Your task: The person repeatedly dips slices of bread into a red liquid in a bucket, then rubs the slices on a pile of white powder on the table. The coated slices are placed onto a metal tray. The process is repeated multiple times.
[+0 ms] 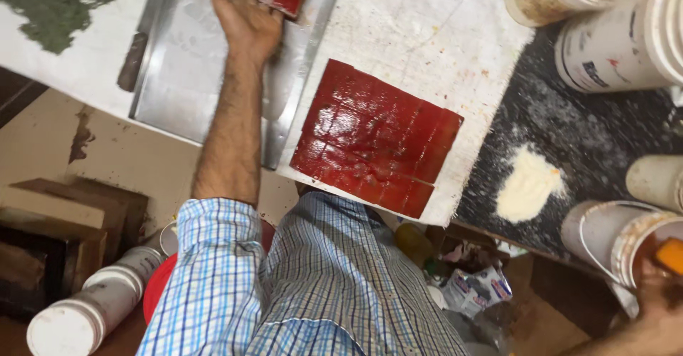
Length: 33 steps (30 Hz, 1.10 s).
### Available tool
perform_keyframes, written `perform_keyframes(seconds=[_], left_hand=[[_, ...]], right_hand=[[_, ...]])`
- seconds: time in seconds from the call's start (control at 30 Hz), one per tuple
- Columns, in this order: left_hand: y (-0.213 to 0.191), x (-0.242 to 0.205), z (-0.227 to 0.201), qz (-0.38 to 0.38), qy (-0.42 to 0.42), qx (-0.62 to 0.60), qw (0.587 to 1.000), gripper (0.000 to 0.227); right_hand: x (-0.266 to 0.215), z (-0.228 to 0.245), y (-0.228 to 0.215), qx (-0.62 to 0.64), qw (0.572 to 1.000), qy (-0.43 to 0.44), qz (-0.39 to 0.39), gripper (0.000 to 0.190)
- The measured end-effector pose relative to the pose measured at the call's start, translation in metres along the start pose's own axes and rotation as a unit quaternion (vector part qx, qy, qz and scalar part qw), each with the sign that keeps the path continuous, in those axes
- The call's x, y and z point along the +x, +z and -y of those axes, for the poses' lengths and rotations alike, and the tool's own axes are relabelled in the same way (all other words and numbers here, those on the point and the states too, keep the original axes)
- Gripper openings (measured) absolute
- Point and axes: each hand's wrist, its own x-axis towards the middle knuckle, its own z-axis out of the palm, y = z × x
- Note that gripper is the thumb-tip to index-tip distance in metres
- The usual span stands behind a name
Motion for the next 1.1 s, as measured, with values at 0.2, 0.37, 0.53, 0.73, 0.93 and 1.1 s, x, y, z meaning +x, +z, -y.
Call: perform_keyframes(seconds=[0.2, 0.37, 0.53, 0.73, 0.93, 1.1], left_hand=[[-0.006, -0.016, -0.02, 0.01, -0.052, 0.001, 0.999, 0.137], [-0.01, -0.044, -0.042, -0.008, -0.09, 0.182, 0.979, 0.131], [0.012, -0.152, -0.038, -0.077, 0.022, 0.532, 0.843, 0.075], [0.006, -0.262, -0.03, 0.057, 0.282, 0.825, 0.487, 0.046], [-0.069, -0.253, -0.016, -0.01, 0.34, 0.818, 0.464, 0.05], [-0.106, -0.23, -0.013, -0.141, 0.368, 0.815, 0.424, 0.06]], right_hand=[[-0.022, 0.012, -0.019, 0.013, 0.999, -0.003, -0.037, 0.039], [-0.035, 0.025, -0.028, 0.022, 0.997, 0.0, -0.075, 0.042], [-0.047, 0.046, -0.009, 0.049, 0.993, 0.008, -0.109, 0.045], [-0.07, 0.014, 0.085, -0.109, 0.966, -0.23, -0.045, 0.05], [-0.015, -0.126, 0.175, -0.478, 0.801, -0.358, -0.04, 0.06], [0.007, -0.135, 0.17, -0.595, 0.764, -0.219, -0.119, 0.05]])
